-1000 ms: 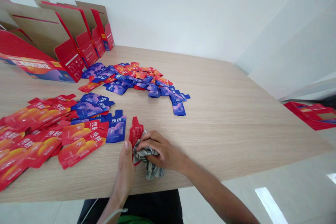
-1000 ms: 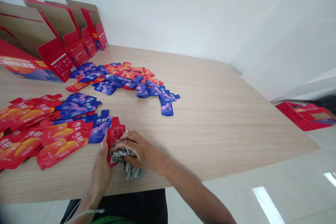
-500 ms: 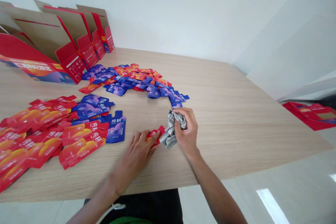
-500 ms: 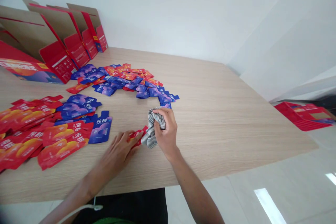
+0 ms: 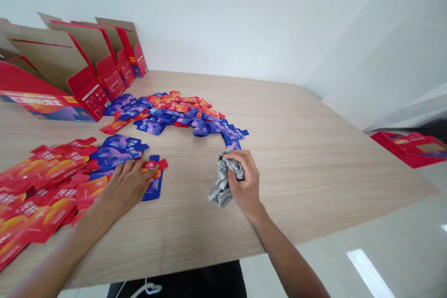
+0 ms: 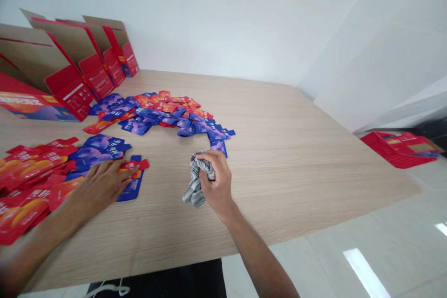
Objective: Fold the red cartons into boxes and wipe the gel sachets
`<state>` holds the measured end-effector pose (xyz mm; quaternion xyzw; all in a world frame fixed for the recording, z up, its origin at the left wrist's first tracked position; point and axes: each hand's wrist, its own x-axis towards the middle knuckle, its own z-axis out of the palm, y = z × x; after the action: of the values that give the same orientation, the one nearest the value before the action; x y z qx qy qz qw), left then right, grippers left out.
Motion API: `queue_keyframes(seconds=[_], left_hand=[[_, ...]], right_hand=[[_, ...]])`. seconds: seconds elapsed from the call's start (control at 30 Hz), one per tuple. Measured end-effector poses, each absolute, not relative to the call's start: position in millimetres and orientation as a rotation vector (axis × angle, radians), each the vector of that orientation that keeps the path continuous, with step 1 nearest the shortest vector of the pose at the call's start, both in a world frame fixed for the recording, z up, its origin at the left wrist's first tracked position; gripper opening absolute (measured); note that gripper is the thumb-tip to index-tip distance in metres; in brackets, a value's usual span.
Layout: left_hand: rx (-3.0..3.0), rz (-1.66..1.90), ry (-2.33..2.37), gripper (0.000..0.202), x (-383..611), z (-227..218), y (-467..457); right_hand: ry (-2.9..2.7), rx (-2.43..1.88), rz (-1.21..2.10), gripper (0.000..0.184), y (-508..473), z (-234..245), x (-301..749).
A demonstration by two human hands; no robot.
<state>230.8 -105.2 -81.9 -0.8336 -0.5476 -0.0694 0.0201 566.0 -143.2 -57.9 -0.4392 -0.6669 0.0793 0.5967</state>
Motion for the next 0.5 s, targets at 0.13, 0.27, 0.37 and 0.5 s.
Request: queue_keyframes(seconds=[0.13, 0.27, 0.37, 0.5], left_hand=[[-2.453, 0.032, -1.81, 0.063, 191, -80, -112], [-2.511, -0.038, -1.791, 0.069, 166, -86, -108], [-2.543, -0.141, -1.777, 0.066, 169, -86, -106], [-2.669, -0.188, -1.775, 0.059, 195, -73, -103]], right_hand=[[-1.55, -1.007, 0.183, 0.029, -144, -58, 566], [-1.567, -1.014, 0.196, 0.029, -144, -58, 566], [-1.565, -1.01, 0.208, 0.029, -144, -58, 566], [-1.567, -0.992, 0.219, 0.03, -144, -58, 566]])
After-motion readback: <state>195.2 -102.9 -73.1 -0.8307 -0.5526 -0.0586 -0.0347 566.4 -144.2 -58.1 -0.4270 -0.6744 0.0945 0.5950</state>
